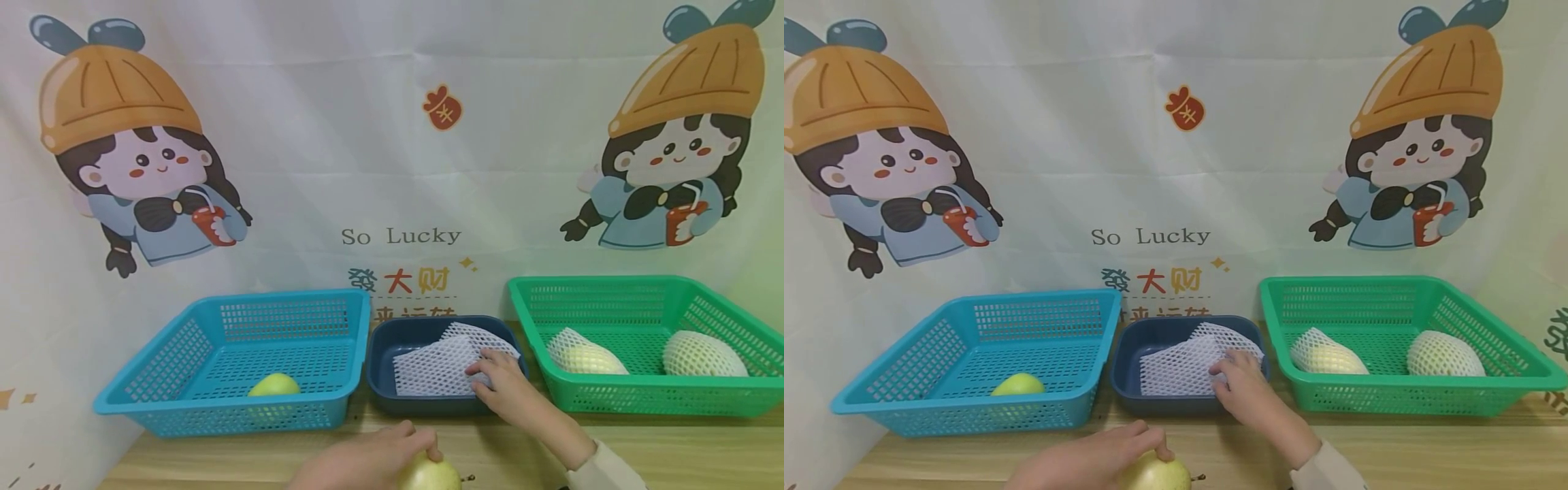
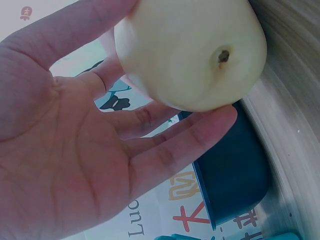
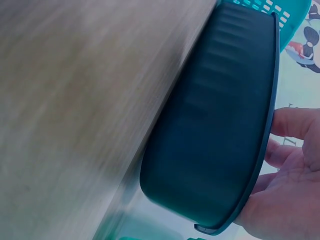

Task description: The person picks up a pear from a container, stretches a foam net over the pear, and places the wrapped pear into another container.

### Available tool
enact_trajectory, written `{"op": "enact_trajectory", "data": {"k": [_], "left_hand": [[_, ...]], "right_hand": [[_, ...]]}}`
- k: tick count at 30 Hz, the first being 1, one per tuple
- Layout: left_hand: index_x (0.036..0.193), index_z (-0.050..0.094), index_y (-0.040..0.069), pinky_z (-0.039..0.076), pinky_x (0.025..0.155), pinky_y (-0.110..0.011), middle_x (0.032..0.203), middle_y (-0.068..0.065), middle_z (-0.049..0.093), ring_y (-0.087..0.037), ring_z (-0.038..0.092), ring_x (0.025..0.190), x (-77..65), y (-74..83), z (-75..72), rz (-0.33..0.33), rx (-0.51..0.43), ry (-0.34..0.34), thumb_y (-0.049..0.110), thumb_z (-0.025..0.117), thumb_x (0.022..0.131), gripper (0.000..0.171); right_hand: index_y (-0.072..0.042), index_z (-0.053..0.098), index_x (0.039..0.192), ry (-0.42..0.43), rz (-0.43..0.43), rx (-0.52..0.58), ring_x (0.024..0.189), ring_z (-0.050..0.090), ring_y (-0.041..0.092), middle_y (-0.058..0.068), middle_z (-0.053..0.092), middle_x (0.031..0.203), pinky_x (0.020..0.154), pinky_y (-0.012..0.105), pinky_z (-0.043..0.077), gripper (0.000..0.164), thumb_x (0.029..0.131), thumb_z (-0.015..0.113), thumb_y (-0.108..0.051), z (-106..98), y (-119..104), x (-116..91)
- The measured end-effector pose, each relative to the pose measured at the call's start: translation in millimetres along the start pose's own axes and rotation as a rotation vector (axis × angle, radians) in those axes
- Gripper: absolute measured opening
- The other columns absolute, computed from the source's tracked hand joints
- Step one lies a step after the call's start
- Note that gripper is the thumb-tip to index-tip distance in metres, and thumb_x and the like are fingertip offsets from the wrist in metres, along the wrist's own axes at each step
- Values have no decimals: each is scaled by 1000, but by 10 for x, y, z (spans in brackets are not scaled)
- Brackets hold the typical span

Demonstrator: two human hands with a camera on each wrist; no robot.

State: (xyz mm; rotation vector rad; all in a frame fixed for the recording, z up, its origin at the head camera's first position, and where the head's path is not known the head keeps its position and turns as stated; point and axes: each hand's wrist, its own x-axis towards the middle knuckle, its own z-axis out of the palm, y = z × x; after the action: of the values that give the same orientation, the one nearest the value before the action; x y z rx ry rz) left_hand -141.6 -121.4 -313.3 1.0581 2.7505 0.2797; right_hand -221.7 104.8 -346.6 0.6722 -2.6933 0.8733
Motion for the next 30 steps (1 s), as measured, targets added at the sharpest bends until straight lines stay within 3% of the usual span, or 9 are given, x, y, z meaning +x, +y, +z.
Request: {"op": "enact_trajectory", "data": {"k": [7, 14, 21, 30], "left_hand": [[106, 50, 34, 44, 62, -22, 94, 13, 51, -1, 48, 76, 7, -2, 1, -7, -6, -3, 38, 73, 75, 39], [107, 49, 36, 44, 63, -23, 98, 13, 51, -2, 47, 77, -4, 30, -26, -40, -35, -27, 40, 73, 75, 40], [108, 49, 36, 43, 61, -23, 97, 13, 51, -2, 47, 74, -8, 30, -27, -37, -35, -18, 40, 73, 75, 41], [107, 49, 35, 44, 61, -23, 97, 12, 51, -2, 48, 73, -5, 21, -20, -35, -36, -21, 40, 72, 76, 40]], "right_hand": [[-7, 67, 90, -41, -45, 1, 120, 44, 45, 25, 56, 122, 99, 59, 31, 12, 85, 57, -5, -8, 38, 2], [-9, 70, 92, -96, -157, -22, 97, 63, 27, 4, 69, 95, 82, 41, 48, 15, 87, 56, -5, -32, 72, 32], [-6, 71, 92, -82, -188, -1, 95, 63, 27, 5, 70, 94, 81, 40, 49, 16, 85, 58, -2, -42, 54, 36], [-6, 72, 87, 8, -113, 37, 93, 62, 27, 5, 69, 93, 79, 37, 50, 12, 81, 63, -1, -35, 36, 21]]}}
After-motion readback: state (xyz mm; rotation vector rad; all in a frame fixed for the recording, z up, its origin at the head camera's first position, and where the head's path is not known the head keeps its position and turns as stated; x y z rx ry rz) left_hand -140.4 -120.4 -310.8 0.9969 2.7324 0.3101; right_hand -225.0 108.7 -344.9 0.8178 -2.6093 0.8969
